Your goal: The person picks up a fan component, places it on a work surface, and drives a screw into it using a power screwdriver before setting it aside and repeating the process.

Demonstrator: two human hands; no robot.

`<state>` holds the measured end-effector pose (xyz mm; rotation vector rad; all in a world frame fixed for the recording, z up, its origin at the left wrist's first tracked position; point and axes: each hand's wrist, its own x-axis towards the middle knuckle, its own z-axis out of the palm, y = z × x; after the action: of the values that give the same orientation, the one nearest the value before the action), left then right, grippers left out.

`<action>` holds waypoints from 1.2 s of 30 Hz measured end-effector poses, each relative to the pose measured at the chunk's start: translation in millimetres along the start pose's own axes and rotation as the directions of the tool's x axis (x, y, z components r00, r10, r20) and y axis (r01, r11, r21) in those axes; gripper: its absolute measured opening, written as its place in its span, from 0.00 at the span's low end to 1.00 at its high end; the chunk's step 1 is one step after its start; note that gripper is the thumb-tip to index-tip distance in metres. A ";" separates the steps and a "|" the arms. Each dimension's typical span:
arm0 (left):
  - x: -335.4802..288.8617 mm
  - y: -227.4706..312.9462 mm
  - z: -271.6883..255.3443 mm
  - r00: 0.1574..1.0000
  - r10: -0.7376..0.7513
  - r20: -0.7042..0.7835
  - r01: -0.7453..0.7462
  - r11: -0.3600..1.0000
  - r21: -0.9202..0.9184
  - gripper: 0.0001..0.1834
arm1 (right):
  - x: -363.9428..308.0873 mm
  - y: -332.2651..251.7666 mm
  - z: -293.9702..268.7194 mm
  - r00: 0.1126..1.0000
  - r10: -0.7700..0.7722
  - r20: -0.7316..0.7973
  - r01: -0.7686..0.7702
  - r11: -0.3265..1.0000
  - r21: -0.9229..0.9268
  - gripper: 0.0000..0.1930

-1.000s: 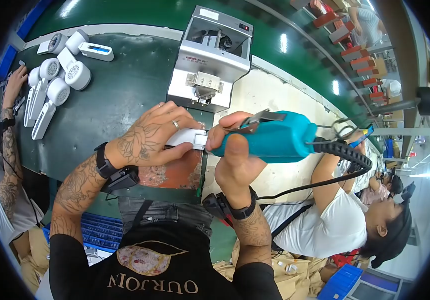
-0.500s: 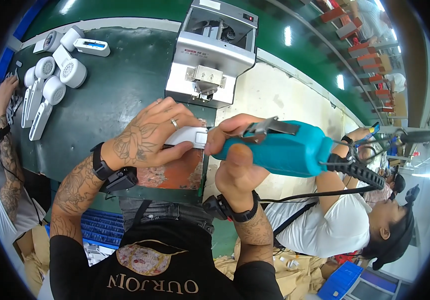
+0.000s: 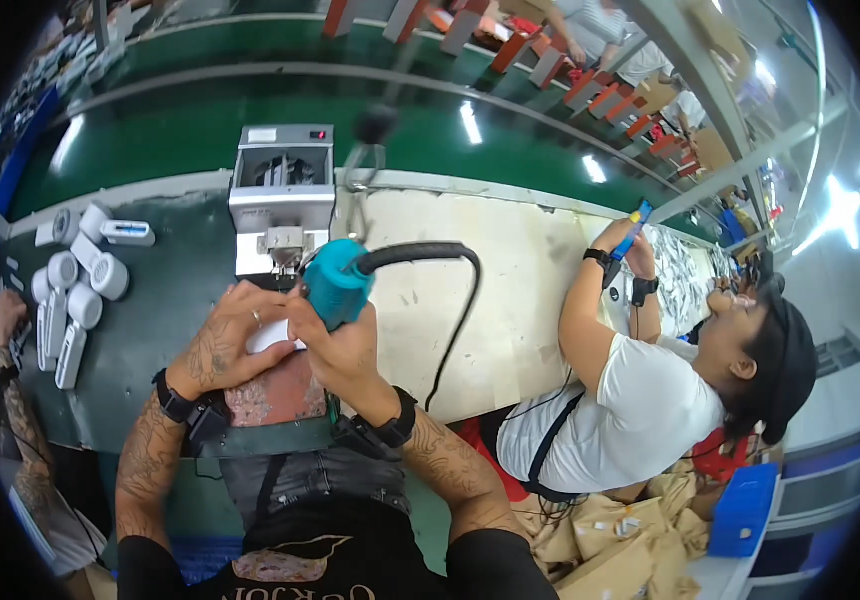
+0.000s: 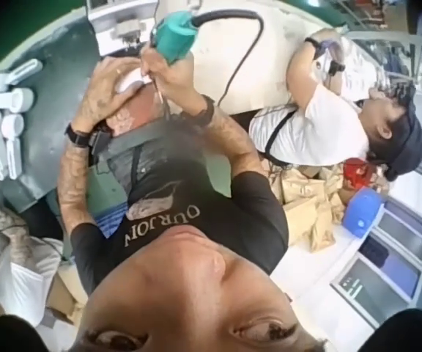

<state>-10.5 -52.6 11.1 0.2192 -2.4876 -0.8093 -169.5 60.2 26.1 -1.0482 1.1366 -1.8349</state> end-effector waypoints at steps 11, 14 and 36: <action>-81.3 41.3 -50.0 0.917 -0.269 -0.296 0.312 0.944 0.111 0.17 | -75.8 -50.3 -34.5 0.928 -0.281 -0.244 0.281 0.959 -0.033 0.30; -128.2 7.4 -69.2 0.817 -0.363 -0.448 0.516 0.807 0.287 0.21 | -78.0 -41.5 -41.8 0.961 -0.174 -0.215 0.147 0.980 -0.133 0.30; -10.3 -83.0 -20.7 0.695 -0.585 -0.418 0.306 0.767 -0.564 0.08 | -71.7 -147.0 -50.7 0.862 -0.483 0.155 0.507 0.816 -0.278 0.12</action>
<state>8.7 -127.1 -27.6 0.8202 -1.6100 -1.2834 -209.2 190.9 129.3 -1.7210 1.2083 -2.0175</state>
